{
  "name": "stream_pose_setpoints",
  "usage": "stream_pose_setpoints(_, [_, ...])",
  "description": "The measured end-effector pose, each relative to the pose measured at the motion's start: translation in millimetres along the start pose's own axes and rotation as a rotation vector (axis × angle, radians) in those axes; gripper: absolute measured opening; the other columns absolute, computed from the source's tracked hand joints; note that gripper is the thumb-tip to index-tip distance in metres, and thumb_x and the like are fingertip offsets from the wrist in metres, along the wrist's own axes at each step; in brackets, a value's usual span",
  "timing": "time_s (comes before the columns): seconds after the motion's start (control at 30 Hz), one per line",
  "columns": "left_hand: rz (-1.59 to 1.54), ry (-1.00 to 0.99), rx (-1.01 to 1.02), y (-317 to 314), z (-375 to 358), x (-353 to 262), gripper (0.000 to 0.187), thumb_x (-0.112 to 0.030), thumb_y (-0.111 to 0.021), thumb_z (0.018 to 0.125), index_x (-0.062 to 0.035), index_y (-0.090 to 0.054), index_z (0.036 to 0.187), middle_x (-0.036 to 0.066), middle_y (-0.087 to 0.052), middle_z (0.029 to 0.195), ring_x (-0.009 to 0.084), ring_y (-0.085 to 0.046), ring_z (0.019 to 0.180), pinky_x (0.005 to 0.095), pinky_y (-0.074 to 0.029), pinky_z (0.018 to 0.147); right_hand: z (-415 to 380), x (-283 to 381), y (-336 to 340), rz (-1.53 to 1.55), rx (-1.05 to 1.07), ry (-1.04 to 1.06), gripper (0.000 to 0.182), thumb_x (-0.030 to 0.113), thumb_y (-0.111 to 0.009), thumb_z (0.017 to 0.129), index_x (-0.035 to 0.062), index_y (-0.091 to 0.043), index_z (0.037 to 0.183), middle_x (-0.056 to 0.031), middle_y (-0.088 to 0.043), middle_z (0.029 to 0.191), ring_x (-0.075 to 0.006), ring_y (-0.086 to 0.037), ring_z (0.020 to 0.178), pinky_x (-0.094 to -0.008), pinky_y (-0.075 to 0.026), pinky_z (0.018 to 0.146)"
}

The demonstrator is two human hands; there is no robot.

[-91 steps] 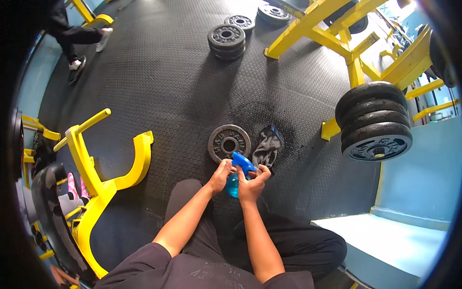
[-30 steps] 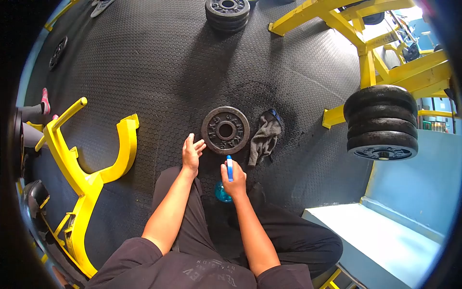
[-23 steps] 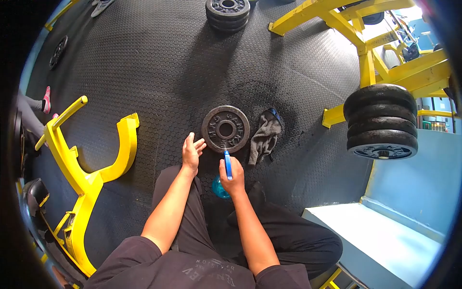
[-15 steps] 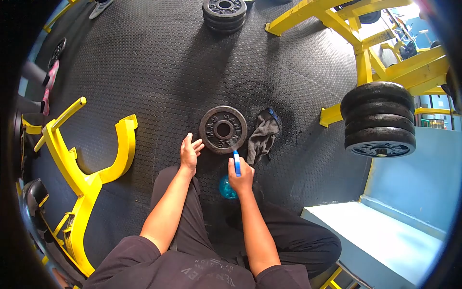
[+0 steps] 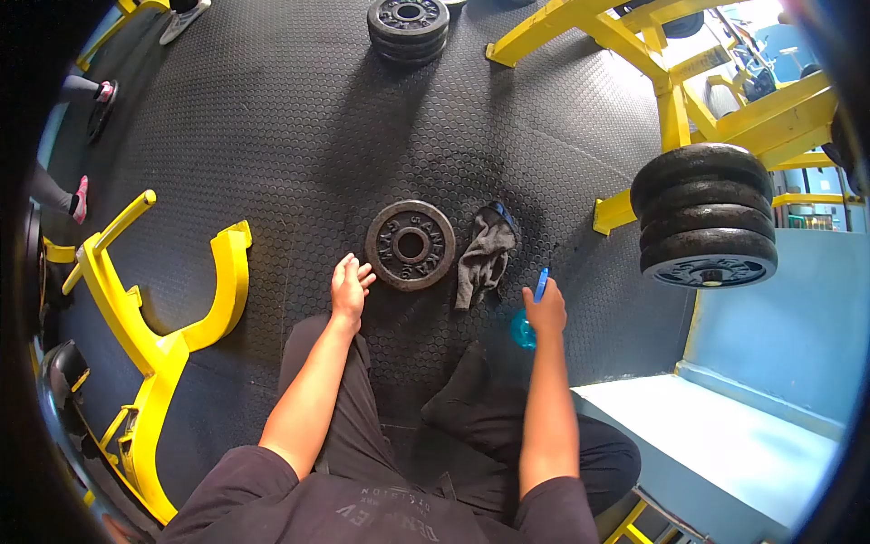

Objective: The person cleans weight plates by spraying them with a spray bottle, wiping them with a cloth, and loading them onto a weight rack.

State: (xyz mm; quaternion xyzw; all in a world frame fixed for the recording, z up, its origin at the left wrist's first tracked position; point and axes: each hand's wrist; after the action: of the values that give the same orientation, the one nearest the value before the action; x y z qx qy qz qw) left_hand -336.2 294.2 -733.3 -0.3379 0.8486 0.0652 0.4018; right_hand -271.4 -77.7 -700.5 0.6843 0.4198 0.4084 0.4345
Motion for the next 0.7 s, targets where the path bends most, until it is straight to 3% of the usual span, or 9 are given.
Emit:
stream_pose_setpoints(0.03, [0.005, 0.001, 0.0, 0.4, -0.3, 0.8, 0.058, -0.03, -0.047, 0.106, 0.0075, -0.033, 0.148, 0.022, -0.047, 0.143, 0.0252, -0.058, 0.122, 0.0337, -0.052, 0.097, 4.4, -5.5, 5.9, 0.003, 0.002, -0.004, 0.064, 0.044, -0.076, 0.083, 0.0076, -0.054, 0.131, -0.0201, -0.065, 0.124, -0.0386, -0.062, 0.116, -0.0504, -0.05, 0.095])
stream_pose_setpoints(0.13, [0.017, -0.01, -0.007, -0.9, 0.0, 2.6, 0.055, -0.026, -0.046, 0.106, 0.0073, -0.034, 0.147, 0.022, -0.047, 0.143, 0.0248, -0.058, 0.122, 0.0338, -0.052, 0.097, 28.3, -18.7, 18.4, -0.199, 0.409, -0.076, 0.082, 0.053, -0.083, 0.074, 0.0045, -0.055, 0.134, -0.0212, -0.064, 0.128, -0.0371, -0.061, 0.121, -0.0458, -0.048, 0.1])
stream_pose_setpoints(0.23, [0.042, -0.01, -0.024, -1.0, 0.1, 3.9, 0.052, -0.023, -0.046, 0.105, 0.0055, -0.035, 0.148, 0.022, -0.053, 0.138, 0.0244, -0.061, 0.117, 0.0338, -0.052, 0.096, 42.6, -2.7, 21.6, -0.249, 0.394, 0.01, 0.098, 0.061, -0.082, 0.071, 0.0089, -0.045, 0.144, -0.018, -0.053, 0.145, -0.0352, -0.051, 0.134, -0.0497, -0.042, 0.107])
stream_pose_setpoints(0.3, [0.122, -0.008, -0.033, -2.8, 1.5, 7.1, 0.05, -0.02, -0.045, 0.105, -0.0009, -0.036, 0.15, 0.019, -0.062, 0.13, 0.0177, -0.067, 0.101, 0.0259, -0.05, 0.081, 52.8, 29.7, 20.3, -0.274, 0.351, 0.04, 0.096, 0.054, -0.078, 0.079, 0.0077, -0.035, 0.152, -0.0198, -0.048, 0.148, -0.039, -0.047, 0.136, -0.051, -0.041, 0.107])
stream_pose_setpoints(0.37, [0.097, -0.02, -0.049, -4.1, 2.6, 6.9, 0.048, -0.014, -0.048, 0.103, 0.0021, -0.038, 0.148, 0.02, -0.063, 0.128, 0.0194, -0.068, 0.1, 0.028, -0.052, 0.087, 69.0, 49.1, -3.5, -0.045, 0.113, 0.239, 0.082, 0.042, -0.07, 0.088, 0.0064, -0.034, 0.152, -0.0219, -0.05, 0.145, -0.0427, -0.049, 0.132, -0.0532, -0.041, 0.106])
stream_pose_setpoints(0.5, [0.33, -0.082, -0.005, -3.0, -4.5, 1.3, 0.049, -0.014, -0.053, 0.1, 0.0012, -0.042, 0.146, 0.022, -0.062, 0.131, 0.0222, -0.067, 0.107, 0.0329, -0.051, 0.094, 83.5, 86.4, -61.4, 0.18, 0.01, 0.181, 0.06, 0.029, -0.064, 0.093, 0.0061, -0.045, 0.144, -0.0217, -0.054, 0.139, -0.0428, -0.052, 0.126, -0.0516, -0.043, 0.104])
stream_pose_setpoints(0.57, [0.512, -0.246, -0.032, -7.7, -12.9, 2.9, 0.047, -0.016, -0.054, 0.099, -0.001, -0.047, 0.143, 0.022, -0.061, 0.133, 0.0239, -0.066, 0.11, 0.035, -0.05, 0.097, 84.7, 98.9, -69.4, 0.154, -0.014, 0.115, 0.044, 0.025, -0.063, 0.093, 0.0071, -0.056, 0.132, -0.0198, -0.058, 0.13, -0.04, -0.056, 0.12, -0.0491, -0.046, 0.101])
stream_pose_setpoints(0.63, [0.749, -0.506, -0.006, -14.8, -21.4, -1.0, 0.047, -0.01, -0.058, 0.092, -0.0027, -0.054, 0.138, 0.022, -0.058, 0.136, 0.0329, -0.058, 0.125, 0.0404, -0.045, 0.106, 58.0, 118.8, -49.4, 0.211, -0.067, 0.321, 0.029, 0.017, -0.064, 0.09, 0.0068, -0.063, 0.117, -0.0194, -0.059, 0.119, -0.0409, -0.059, 0.111, -0.0476, -0.049, 0.094])
stream_pose_setpoints(0.7, [0.766, -0.607, 0.088, -33.2, -32.9, -2.0, 0.052, -0.006, -0.059, 0.087, -0.0044, -0.053, 0.139, 0.023, -0.055, 0.138, 0.0368, -0.052, 0.13, 0.0435, -0.041, 0.111, 30.6, 135.2, -30.6, 0.294, -0.103, 0.441, 0.025, 0.009, -0.065, 0.084, 0.0077, -0.066, 0.109, -0.0189, -0.058, 0.12, -0.0405, -0.061, 0.108, -0.0473, -0.05, 0.093])
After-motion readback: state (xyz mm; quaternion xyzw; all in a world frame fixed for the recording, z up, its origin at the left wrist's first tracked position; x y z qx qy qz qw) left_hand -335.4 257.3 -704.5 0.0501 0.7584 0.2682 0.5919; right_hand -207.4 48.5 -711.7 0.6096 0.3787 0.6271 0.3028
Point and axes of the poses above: each hand's wrist, its own z-axis towards the middle knuckle, its own y-axis out of the back of the hand, x = y × z
